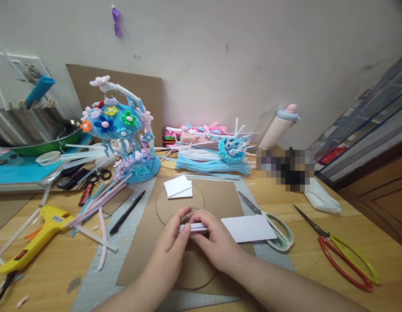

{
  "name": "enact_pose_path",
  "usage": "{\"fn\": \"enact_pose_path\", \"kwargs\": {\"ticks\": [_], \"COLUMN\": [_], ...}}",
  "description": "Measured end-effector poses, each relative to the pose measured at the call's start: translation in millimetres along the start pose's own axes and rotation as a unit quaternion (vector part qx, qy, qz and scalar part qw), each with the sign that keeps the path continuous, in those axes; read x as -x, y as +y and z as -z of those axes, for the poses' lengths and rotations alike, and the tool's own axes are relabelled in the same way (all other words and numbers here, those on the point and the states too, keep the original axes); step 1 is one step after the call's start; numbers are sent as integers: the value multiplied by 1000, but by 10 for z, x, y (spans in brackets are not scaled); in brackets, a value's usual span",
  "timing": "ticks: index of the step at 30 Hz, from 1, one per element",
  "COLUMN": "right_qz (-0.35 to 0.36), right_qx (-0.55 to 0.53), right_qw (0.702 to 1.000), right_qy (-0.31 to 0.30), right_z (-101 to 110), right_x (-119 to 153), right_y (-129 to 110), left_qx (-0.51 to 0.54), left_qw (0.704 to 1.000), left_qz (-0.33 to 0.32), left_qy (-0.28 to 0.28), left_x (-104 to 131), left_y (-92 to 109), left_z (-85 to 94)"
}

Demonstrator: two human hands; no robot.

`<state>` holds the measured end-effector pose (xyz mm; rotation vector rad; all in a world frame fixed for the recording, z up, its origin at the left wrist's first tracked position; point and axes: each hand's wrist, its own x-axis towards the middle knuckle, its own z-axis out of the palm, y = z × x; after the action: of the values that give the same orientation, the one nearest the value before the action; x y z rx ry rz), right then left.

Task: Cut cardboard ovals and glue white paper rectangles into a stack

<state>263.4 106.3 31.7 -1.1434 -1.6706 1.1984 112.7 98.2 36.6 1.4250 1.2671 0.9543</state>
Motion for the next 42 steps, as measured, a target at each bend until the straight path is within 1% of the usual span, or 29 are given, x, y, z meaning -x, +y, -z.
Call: {"fn": "enact_pose_path", "kwargs": {"ticks": [3,6,8,10,13,14,16,19,20,22,25,27,29,32,34,37,39,42], "right_qz": [13,32,34,16,-44,-66,-104,-142,-153,-171,-182,-178,-173,-179,-186,-176,-161,-138], "right_qx": [6,5,-4,-24,-80,-108,-175,-276,-303,-346,-387,-402,-410,-415,-422,-441,-450,-451], "right_qw": [1000,999,999,999,996,991,975,943,932,913,892,885,883,883,882,877,875,878], "right_qy": [-2,-26,-42,-36,23,47,87,121,126,134,146,152,153,124,94,71,72,81], "right_z": [-4,58,101,137,193,214,258,315,330,361,430,507,606,746,786,712,586,400], "right_x": [20,24,7,-21,-74,-93,-131,-179,-192,-215,-261,-302,-339,-353,-337,-325,-353,-435], "right_y": [-17,-60,-63,-23,101,147,222,272,275,276,289,305,314,295,264,226,219,219], "left_qx": [23,27,18,-4,-65,-103,-213,-377,-407,-445,-457,-451,-443,-429,-428,-442,-455,-471], "left_qw": [1000,1000,1000,1000,998,995,976,918,903,884,873,871,872,877,876,865,857,852], "left_qz": [7,-1,-4,-2,-6,-11,-28,-64,-68,-66,-59,-59,-66,-84,-89,-101,-103,-101], "left_qy": [19,15,5,1,11,7,-27,-103,-118,-131,-161,-185,-196,-200,-203,-214,-218,-207], "left_x": [4,-4,-9,-15,-18,-13,10,69,89,123,143,138,124,102,88,55,19,-36], "left_y": [-40,-72,-89,-97,-83,-73,-54,-38,-38,-40,-49,-55,-58,-42,-15,31,51,70], "left_z": [-108,-121,-75,15,186,233,287,259,230,171,119,113,119,139,169,275,393,581]}}
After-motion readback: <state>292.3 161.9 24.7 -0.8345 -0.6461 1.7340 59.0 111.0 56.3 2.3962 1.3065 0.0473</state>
